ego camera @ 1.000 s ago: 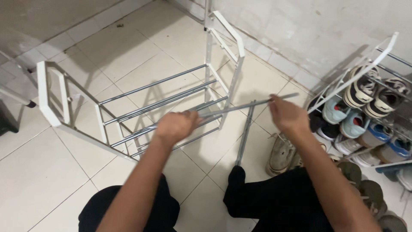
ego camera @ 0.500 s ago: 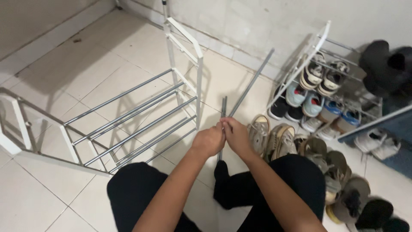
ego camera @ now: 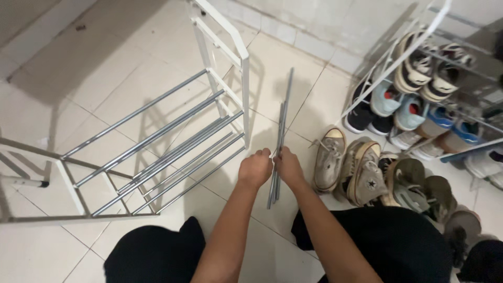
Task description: The person removes several pairs of shoes from a white metal shoe rack and places them on the floor. Then the person disassembles the shoe rack by removing the horizontal metal rods from the side frames.
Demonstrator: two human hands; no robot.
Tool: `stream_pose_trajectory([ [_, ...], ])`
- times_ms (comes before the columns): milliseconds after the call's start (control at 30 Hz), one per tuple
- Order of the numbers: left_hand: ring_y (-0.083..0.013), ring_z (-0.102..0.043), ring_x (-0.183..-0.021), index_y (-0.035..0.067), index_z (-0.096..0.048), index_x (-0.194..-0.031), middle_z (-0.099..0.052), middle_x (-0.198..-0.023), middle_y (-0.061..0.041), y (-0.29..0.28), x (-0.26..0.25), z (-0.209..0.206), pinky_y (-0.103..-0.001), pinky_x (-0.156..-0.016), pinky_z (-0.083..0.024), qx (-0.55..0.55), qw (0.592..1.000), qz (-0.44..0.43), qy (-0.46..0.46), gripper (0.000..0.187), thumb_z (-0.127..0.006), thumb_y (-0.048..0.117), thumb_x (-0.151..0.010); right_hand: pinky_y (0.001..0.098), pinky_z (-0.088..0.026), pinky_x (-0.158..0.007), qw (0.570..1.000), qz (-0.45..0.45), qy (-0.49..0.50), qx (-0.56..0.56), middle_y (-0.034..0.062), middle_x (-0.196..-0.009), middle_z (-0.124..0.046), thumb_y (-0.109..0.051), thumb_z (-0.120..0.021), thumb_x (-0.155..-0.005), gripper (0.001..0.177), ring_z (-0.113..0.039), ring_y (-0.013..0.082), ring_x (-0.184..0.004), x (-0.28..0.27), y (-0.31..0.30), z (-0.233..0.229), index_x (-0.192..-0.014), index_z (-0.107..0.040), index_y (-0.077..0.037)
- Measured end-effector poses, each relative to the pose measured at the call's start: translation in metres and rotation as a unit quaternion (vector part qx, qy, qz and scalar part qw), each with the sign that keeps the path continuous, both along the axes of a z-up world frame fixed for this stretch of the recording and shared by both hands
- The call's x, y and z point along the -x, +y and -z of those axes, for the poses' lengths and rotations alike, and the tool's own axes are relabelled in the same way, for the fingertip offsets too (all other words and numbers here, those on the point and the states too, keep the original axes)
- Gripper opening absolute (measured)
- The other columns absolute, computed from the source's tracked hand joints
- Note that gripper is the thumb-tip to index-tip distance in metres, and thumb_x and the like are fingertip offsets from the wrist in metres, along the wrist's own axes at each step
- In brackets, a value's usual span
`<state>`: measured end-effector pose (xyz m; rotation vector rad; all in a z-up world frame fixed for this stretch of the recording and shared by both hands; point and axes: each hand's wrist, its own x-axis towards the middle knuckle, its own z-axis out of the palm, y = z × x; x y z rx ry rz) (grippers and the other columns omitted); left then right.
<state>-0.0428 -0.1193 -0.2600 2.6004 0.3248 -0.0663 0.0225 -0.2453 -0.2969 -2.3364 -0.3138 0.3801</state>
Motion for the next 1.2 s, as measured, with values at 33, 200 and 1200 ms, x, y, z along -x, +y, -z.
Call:
stream_pose_trajectory([
  [33, -0.0369, -0.071, -0.091, 0.007, -0.061, -0.103, -0.071, -0.104, -0.016, 0.000, -0.003, 0.019, -0.049, -0.080, -0.057, -0.007, 1.000, 0.001, -0.001, 0.020, -0.056, 0.020, -0.090, 0.0508, -0.053, -0.080, 0.999, -0.007, 0.024, 0.028, 0.0274, -0.093, -0.071, -0.014, -0.065, -0.091, 0.027, -0.068, 0.0461, -0.092, -0.002, 0.001, 0.016, -0.111, -0.059, 0.003],
  [200, -0.0339, -0.070, -0.092, 0.005, -0.059, -0.101, -0.069, -0.103, -0.016, 0.009, -0.021, 0.100, -0.046, -0.079, -0.058, -0.063, 0.998, 0.004, 0.018, 0.015, -0.059, 0.012, -0.088, 0.0475, -0.058, -0.081, 0.981, -0.041, 0.148, 0.118, 0.0251, -0.099, -0.071, -0.011, -0.061, -0.094, 0.020, -0.073, 0.0395, -0.093, -0.021, 0.012, 0.079, -0.104, -0.063, 0.006],
  [1200, -0.0350, -0.068, -0.094, 0.002, -0.060, -0.108, -0.067, -0.105, -0.019, 0.037, -0.011, 0.127, -0.048, -0.079, -0.057, -0.050, 0.999, -0.008, -0.009, 0.027, -0.064, 0.015, -0.085, 0.0499, -0.058, -0.080, 0.961, -0.115, 0.022, 0.250, 0.0177, -0.124, -0.058, -0.026, -0.054, -0.099, 0.030, -0.069, 0.0368, -0.100, -0.041, 0.050, 0.119, -0.124, -0.060, -0.011],
])
